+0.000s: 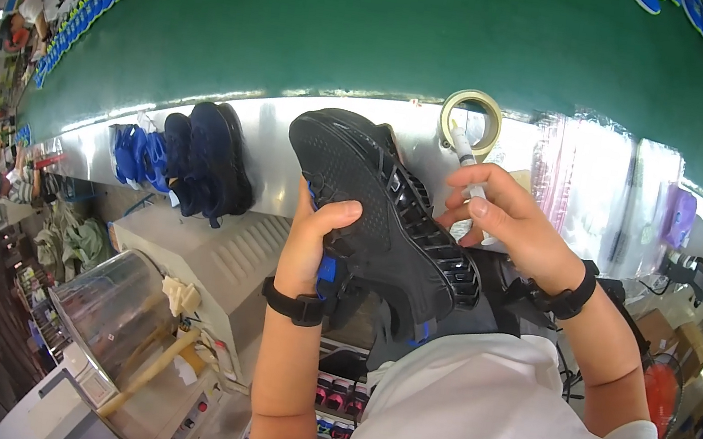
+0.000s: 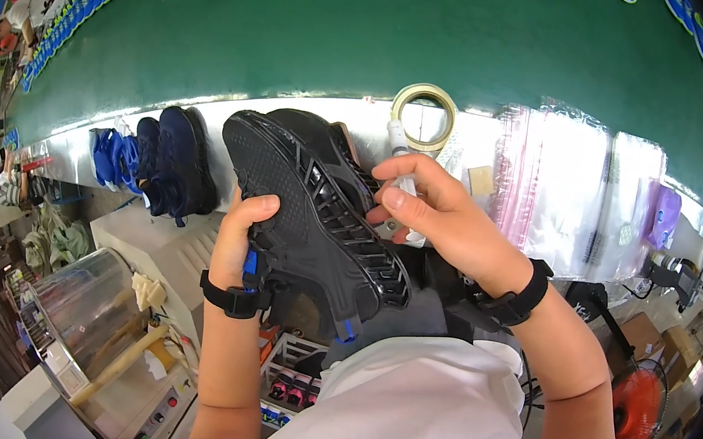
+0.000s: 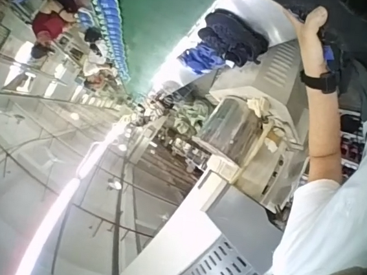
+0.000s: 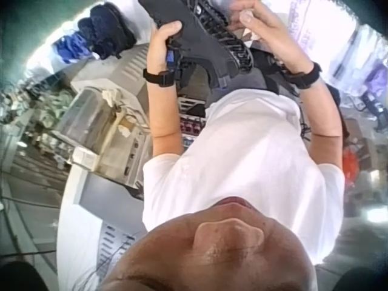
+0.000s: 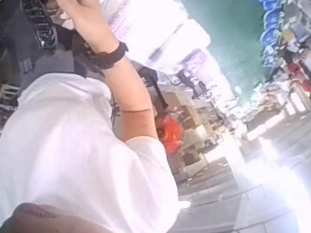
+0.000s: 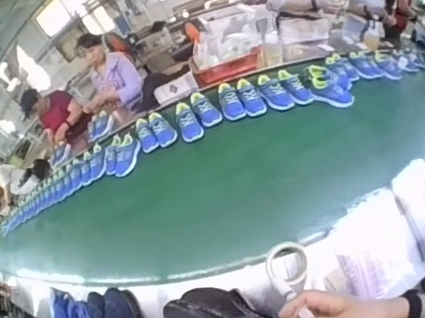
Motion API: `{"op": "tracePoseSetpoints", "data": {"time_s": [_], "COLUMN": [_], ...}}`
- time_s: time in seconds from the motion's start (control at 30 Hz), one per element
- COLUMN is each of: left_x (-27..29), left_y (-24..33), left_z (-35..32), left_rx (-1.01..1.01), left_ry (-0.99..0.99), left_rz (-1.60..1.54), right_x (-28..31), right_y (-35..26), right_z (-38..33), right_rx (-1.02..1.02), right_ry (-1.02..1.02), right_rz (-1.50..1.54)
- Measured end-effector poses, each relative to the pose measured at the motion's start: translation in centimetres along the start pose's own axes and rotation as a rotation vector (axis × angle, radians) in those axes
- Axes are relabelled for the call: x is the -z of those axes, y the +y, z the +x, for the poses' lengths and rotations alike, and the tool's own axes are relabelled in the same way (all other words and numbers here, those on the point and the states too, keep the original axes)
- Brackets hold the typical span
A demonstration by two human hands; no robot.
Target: Inspecting and labeling manufactured shoes on a factory assembly line.
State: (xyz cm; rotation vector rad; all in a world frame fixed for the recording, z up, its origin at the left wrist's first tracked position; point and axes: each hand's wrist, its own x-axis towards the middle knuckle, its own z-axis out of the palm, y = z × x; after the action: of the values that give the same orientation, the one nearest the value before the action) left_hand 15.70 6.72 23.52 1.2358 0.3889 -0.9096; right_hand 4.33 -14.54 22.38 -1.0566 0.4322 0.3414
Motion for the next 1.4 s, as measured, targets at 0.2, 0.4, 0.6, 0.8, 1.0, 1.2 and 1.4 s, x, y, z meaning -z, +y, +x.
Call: {"op": "tracePoseSetpoints", "data": {"time_s": [0.2,0.4,0.6,0.8,1.0,1.2,1.4], "left_x": [0.9,1.1,1.6,1.7,-1.2,-5.7,-4.3], "left_y": [-0.4,-0.4,-0.7,-0.8,-0.3,-1.5,-1.2], "left_z": [0.8,1.2,1.7,2.2,1.0,-0.3,-1.4], "left_rx": [0.064,0.118,0.113,0.133,-0.025,-0.193,-0.162], "left_ry": [0.026,0.075,0.057,0.02,0.052,0.064,-0.137], "left_rz": [-0.098,-0.116,-0.138,-0.133,-0.061,0.218,0.164], "right_x": [0.5,0.7,0.6,0.7,-0.2,-1.5,-0.8], "right_y": [0.1,0.3,0.1,0.1,0.9,0.0,-1.6], "right_z": [-0.3,-0.3,-0.3,-0.1,0.6,2.2,1.2], "right_rx": [-0.026,-0.038,-0.069,-0.041,0.284,0.338,0.131], "right_ry": [-0.004,-0.003,0.002,-0.005,0.224,0.226,0.1], "right_rz": [0.014,0.012,0.014,0.02,-0.493,-0.58,0.205]}}
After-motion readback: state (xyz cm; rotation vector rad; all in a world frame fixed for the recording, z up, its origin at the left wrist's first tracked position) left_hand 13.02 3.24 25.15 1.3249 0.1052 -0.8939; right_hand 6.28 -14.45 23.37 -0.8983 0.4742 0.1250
